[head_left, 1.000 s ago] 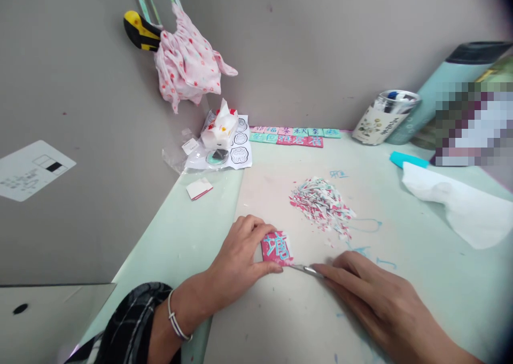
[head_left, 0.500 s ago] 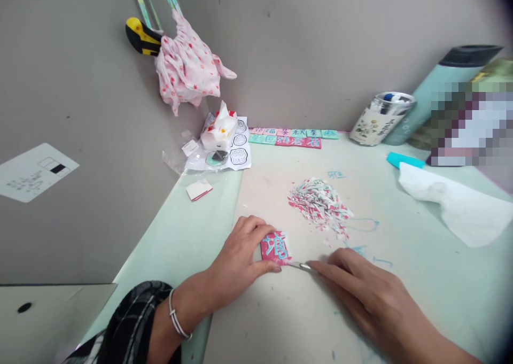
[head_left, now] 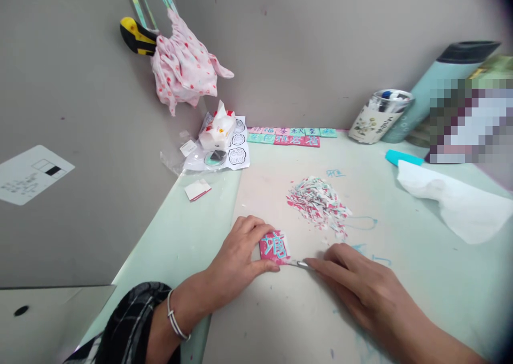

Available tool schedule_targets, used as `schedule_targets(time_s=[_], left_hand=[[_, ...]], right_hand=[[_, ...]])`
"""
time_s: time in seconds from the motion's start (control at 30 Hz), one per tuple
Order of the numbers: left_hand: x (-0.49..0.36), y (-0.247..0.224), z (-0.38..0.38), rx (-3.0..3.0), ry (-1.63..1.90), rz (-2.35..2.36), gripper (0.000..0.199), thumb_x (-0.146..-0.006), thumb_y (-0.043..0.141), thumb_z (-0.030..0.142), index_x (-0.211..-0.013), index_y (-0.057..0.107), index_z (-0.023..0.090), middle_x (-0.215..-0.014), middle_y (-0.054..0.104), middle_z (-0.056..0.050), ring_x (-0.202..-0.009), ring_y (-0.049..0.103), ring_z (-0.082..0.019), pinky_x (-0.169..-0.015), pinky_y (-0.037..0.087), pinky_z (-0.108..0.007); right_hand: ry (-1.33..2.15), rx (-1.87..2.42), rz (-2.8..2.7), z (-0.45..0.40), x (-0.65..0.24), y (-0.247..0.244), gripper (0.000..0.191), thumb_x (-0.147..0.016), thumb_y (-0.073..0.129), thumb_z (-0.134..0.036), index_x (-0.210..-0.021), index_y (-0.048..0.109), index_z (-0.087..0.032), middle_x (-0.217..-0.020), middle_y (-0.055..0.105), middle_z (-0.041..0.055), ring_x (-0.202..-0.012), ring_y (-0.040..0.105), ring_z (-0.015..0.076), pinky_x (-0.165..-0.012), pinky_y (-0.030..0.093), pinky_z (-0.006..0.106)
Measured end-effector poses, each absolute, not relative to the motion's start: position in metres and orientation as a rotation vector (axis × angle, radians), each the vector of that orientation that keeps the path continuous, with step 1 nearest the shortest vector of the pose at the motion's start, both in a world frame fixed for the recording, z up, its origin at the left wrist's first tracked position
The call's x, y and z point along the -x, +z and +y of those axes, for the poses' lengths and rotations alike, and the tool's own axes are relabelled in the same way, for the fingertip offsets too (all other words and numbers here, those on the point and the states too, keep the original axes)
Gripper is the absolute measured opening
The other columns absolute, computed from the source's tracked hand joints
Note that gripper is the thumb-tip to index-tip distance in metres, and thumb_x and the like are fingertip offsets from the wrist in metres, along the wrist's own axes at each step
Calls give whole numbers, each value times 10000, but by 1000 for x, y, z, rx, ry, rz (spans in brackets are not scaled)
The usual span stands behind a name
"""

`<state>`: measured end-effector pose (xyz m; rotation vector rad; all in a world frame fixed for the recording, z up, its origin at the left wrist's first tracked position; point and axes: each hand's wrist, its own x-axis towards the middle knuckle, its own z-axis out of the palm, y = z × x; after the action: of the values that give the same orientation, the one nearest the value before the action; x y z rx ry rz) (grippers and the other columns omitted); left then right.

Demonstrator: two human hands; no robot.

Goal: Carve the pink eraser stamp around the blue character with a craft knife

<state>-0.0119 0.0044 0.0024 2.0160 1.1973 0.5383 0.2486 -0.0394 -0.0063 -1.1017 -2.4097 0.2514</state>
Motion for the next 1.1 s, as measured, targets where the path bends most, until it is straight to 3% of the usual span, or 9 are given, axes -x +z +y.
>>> schedule_targets(time_s=[0.67, 1.1], left_hand=[[12, 5, 4, -2007, 558, 1199, 485, -783, 827, 211, -1213, 610, 263, -1176, 574, -42, -1155, 512, -262, -1042, 431, -422], [14, 1, 6, -2009, 547, 1176, 526, -767, 854, 234, -1232, 611, 204, -1188, 562, -64, -1156, 503, -252, -1052, 415, -396]], right_hand=[[269, 1046, -2417, -31, -249, -4, 320, -987, 430, -111, -1185, 663, -206, -844, 603, 50, -722, 585, 124, -604, 473, 219], [280, 1087, -2394, -36, -257, -15, 316, -993, 474, -122, -1262, 600, -228, -917, 581, 51, -749, 582, 116, -623, 481, 222]])
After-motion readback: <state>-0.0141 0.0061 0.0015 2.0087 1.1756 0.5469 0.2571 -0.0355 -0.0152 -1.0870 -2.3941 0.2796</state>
